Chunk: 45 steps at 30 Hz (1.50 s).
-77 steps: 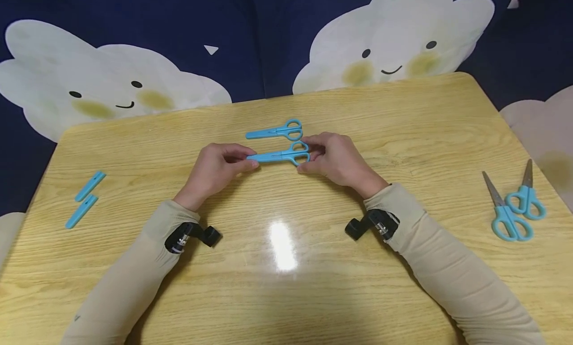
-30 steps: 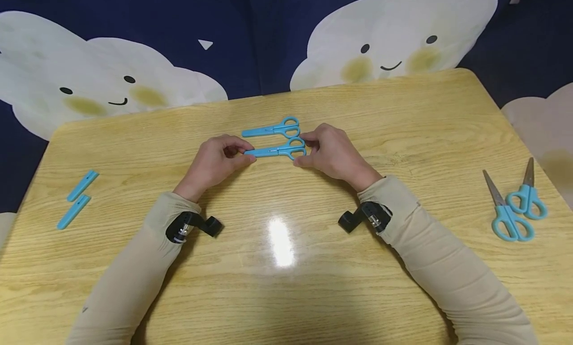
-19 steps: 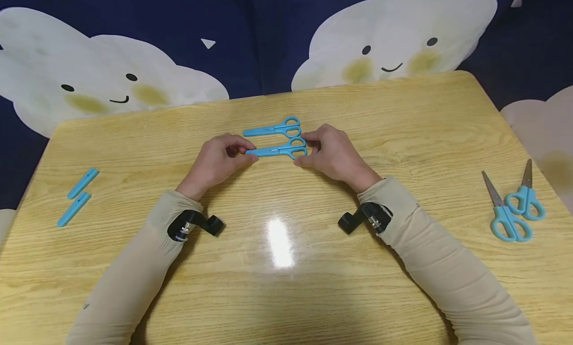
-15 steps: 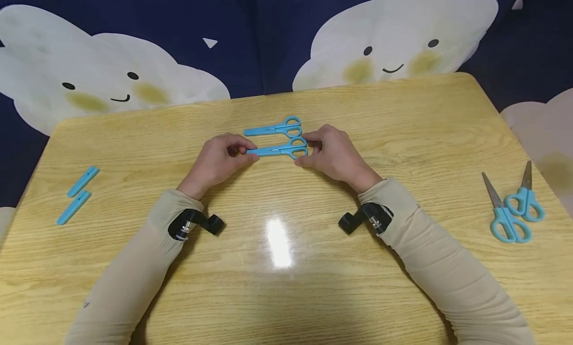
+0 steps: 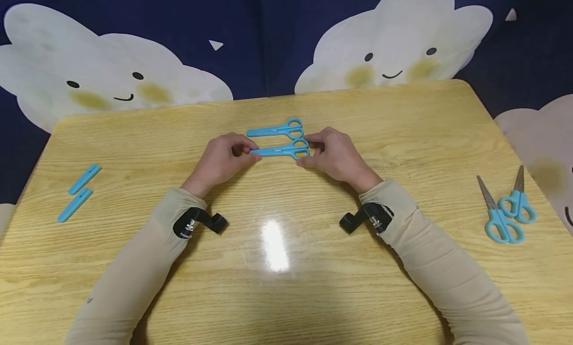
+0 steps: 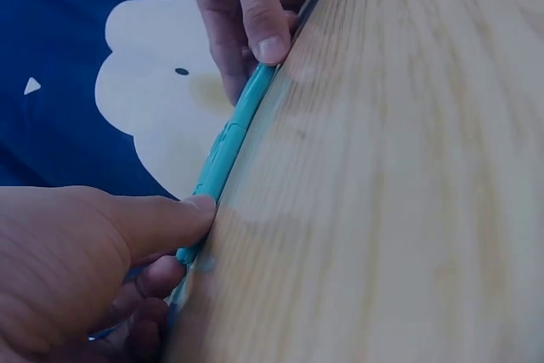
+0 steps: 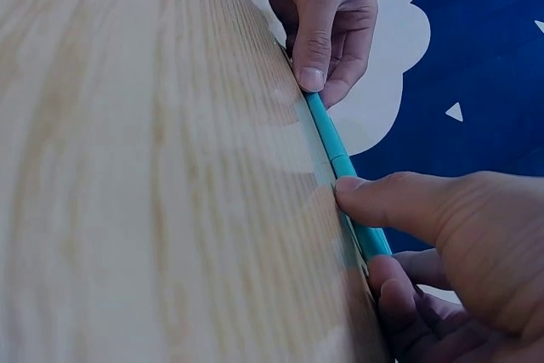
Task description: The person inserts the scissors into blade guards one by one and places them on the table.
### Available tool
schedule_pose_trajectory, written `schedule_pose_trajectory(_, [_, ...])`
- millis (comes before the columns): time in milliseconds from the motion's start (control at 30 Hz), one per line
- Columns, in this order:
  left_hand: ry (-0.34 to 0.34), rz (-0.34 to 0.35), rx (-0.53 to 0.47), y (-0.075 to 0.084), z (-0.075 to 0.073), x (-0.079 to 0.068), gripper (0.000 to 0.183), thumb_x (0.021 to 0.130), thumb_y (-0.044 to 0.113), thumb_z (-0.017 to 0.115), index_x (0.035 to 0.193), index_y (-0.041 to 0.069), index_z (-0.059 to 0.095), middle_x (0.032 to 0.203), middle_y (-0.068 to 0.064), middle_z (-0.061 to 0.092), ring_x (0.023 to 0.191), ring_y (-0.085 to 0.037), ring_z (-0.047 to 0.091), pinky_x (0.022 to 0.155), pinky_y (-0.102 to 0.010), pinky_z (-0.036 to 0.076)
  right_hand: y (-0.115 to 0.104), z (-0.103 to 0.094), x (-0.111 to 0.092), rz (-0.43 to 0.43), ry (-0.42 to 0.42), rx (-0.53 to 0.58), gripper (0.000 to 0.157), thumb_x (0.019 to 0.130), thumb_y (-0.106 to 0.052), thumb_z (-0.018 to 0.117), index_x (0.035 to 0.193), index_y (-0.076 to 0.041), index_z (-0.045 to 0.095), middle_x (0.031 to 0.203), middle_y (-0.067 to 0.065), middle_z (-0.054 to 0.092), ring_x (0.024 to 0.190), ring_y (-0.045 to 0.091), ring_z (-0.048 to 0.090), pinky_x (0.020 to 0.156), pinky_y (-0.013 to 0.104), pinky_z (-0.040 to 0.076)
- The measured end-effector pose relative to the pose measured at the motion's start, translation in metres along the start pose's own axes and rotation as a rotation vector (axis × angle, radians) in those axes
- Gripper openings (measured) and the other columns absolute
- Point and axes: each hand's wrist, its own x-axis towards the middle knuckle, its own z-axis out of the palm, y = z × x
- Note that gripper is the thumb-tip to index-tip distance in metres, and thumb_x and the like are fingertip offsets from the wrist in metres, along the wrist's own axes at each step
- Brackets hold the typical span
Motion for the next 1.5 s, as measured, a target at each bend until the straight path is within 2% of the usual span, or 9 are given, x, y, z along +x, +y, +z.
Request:
schedule_pose_trajectory(200, [-0.006,0.001,0.047,0.005,0.001,0.001,0.021,0.086,0.029,0.073,0.103,0.014,0.074,0.095,-0.004,0.067,0.087,-0.019,0.058,0.08,-0.03,0.046,0.003,0.001,0.001,0.009,0.012,0.008,0.062,0.078,-0.034,0.081,0.133,-0.013,0.061,0.095,0.005,0.059,0.08,0.018,0.055,0.068,0.029,0.044])
schedule_pose_trajectory(533, [-0.004,-0.012,0.02,0.0,0.002,0.003,0.022,0.086,0.03,0.074,0.103,0.016,0.074,0.096,-0.002,0.067,0.089,-0.018,0.058,0.082,-0.03,0.046,0.004,0.0,0.004,0.003,0.009,0.021,0.062,0.078,-0.034,0.081,0.133,-0.013,0.061,0.097,0.006,0.06,0.081,0.018,0.055,0.07,0.029,0.045])
schedule_pose_trajectory(867, [-0.004,0.012,-0.024,0.003,0.012,0.012,0.02,0.086,0.028,0.074,0.101,0.015,0.074,0.094,-0.002,0.066,0.087,-0.018,0.058,0.08,-0.029,0.046,0.016,-0.011,0.003,0.057,-0.013,0.085,0.07,0.082,-0.044,0.076,0.141,-0.015,0.052,0.118,0.005,0.063,0.098,0.02,0.056,0.082,0.031,0.043])
schedule_pose_trajectory(967, [-0.004,0.014,-0.025,0.005,0.015,0.015,0.02,0.086,0.028,0.074,0.101,0.015,0.074,0.094,-0.002,0.067,0.087,-0.018,0.058,0.081,-0.029,0.047,0.022,-0.018,0.0,0.076,0.0,0.105,0.072,0.082,-0.047,0.074,0.143,-0.017,0.05,0.119,0.003,0.064,0.098,0.018,0.058,0.08,0.029,0.05])
schedule_pose_trajectory(1100, [-0.006,0.023,-0.021,0.007,0.017,0.019,0.02,0.087,0.028,0.074,0.101,0.014,0.074,0.095,-0.003,0.067,0.088,-0.018,0.059,0.081,-0.029,0.047,0.029,-0.029,-0.007,0.097,0.03,0.125,0.07,0.085,-0.049,0.071,0.144,-0.02,0.048,0.116,0.001,0.064,0.089,0.017,0.063,0.068,0.027,0.056])
schedule_pose_trajectory(1300, [-0.007,0.029,-0.017,0.007,0.018,0.023,0.02,0.087,0.028,0.074,0.101,0.013,0.073,0.095,-0.003,0.067,0.088,-0.018,0.059,0.082,-0.031,0.047,0.038,-0.045,-0.019,0.095,0.084,0.117,0.065,0.088,-0.05,0.067,0.143,-0.021,0.049,0.118,0.002,0.063,0.077,0.02,0.067,0.063,0.029,0.056])
schedule_pose_trajectory(1400, [-0.009,0.026,-0.016,0.006,0.018,0.023,0.02,0.087,0.027,0.073,0.102,0.014,0.073,0.095,-0.003,0.068,0.089,-0.018,0.059,0.083,-0.031,0.047,0.04,-0.052,-0.024,0.099,0.108,0.089,0.064,0.087,-0.053,0.066,0.142,-0.024,0.05,0.121,0.002,0.062,0.079,0.019,0.067,0.062,0.028,0.053])
schedule_pose_trajectory(1500, [-0.011,0.023,-0.018,0.006,0.018,0.024,0.02,0.088,0.028,0.073,0.103,0.014,0.073,0.096,-0.004,0.067,0.089,-0.019,0.059,0.083,-0.031,0.047,0.041,-0.059,-0.029,0.095,0.136,0.038,0.063,0.086,-0.057,0.064,0.14,-0.027,0.052,0.122,0.001,0.063,0.081,0.013,0.066,0.063,0.025,0.05])
